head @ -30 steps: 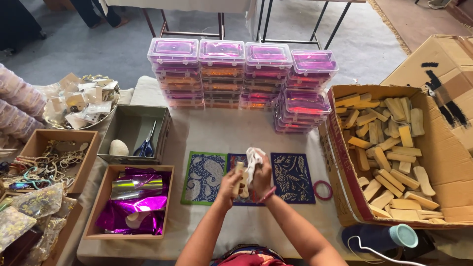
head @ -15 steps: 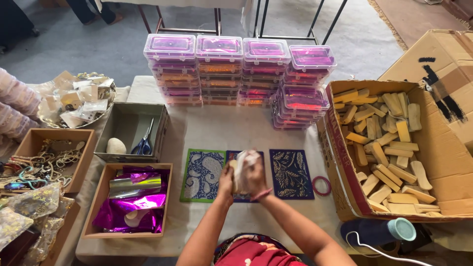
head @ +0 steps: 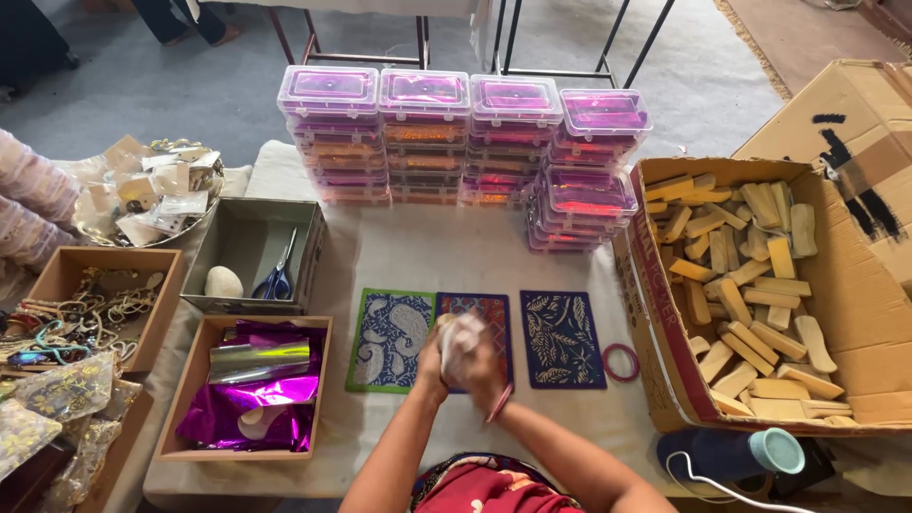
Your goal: Cleaning a wooden stamp block and applying decorative foil.
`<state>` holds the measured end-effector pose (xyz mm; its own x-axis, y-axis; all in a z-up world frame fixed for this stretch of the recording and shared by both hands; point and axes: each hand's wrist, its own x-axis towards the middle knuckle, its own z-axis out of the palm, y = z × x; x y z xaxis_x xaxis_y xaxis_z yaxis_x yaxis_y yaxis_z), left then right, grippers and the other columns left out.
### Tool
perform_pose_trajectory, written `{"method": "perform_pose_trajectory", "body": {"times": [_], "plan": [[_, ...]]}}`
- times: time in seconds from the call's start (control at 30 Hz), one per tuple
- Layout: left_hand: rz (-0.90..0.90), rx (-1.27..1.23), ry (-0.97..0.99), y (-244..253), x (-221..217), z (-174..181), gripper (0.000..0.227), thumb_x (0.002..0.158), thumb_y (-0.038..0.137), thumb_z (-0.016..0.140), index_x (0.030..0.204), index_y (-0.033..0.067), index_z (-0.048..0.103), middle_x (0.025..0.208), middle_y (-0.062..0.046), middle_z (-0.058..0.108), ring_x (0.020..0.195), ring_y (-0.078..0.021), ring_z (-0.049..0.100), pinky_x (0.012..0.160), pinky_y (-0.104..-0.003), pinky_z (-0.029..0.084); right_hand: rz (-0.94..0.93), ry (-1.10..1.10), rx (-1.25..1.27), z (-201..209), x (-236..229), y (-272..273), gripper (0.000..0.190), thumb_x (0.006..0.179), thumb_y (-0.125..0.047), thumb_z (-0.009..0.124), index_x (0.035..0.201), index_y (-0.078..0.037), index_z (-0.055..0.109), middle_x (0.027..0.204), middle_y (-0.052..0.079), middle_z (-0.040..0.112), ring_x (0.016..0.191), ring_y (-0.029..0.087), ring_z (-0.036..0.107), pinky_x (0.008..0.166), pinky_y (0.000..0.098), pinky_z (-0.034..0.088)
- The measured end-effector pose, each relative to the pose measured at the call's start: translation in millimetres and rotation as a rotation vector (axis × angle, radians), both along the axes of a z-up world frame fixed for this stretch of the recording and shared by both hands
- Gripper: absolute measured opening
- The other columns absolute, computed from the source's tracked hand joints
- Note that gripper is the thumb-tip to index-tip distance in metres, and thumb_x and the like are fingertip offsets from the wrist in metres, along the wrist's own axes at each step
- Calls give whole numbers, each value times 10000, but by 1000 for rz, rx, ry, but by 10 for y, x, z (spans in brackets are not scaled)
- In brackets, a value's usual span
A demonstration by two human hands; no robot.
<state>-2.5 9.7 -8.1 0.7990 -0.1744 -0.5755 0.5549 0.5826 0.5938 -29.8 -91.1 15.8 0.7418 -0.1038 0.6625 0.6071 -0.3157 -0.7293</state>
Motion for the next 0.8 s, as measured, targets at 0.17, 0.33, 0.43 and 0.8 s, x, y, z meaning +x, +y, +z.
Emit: {"method": "perform_pose_trajectory", "body": {"times": [0.17, 0.33, 0.43, 0.8], "plan": [[-139, 67, -50, -68, -74, -191, 491, 1009, 438, 552, 1347, 89, 625, 1198, -85, 703, 967, -162, 723, 783, -304, 615, -303, 250, -215, 99, 35, -73, 328, 1007, -282, 593, 1285, -109, 602, 1183, 171, 711, 1031, 295, 706, 861, 376, 580], [-439, 359, -351, -67, -111, -34, 521, 1030, 442, 674, 1382, 58, 677, 1131, -190, 714, 878, -192, 628, 712, -312, 530, -302, 865, 296, 179, 345, -386, 339, 1035, -325, 600, 1197, -45, 701, 1090, 200, 745, 955, 276, 701, 806, 377, 580], [-147, 213, -247, -91, -84, 183, 561, 859, 391, 621, 1392, 240, 532, 1218, -35, 693, 871, -187, 691, 675, -370, 594, -169, 469, 264, 465, 89, -151, 335, 1016, -326, 589, 1253, -94, 634, 1186, 128, 712, 1040, 195, 705, 889, 307, 580], [-400, 190, -349, -21, -142, -615, 493, 1073, 387, 661, 1275, -62, 646, 993, -134, 639, 748, -177, 606, 607, -310, 468, -195, 803, 727, -97, 543, -536, 254, 1081, -196, 590, 1133, 26, 701, 1204, 313, 684, 1060, 402, 687, 957, 522, 516]]}}
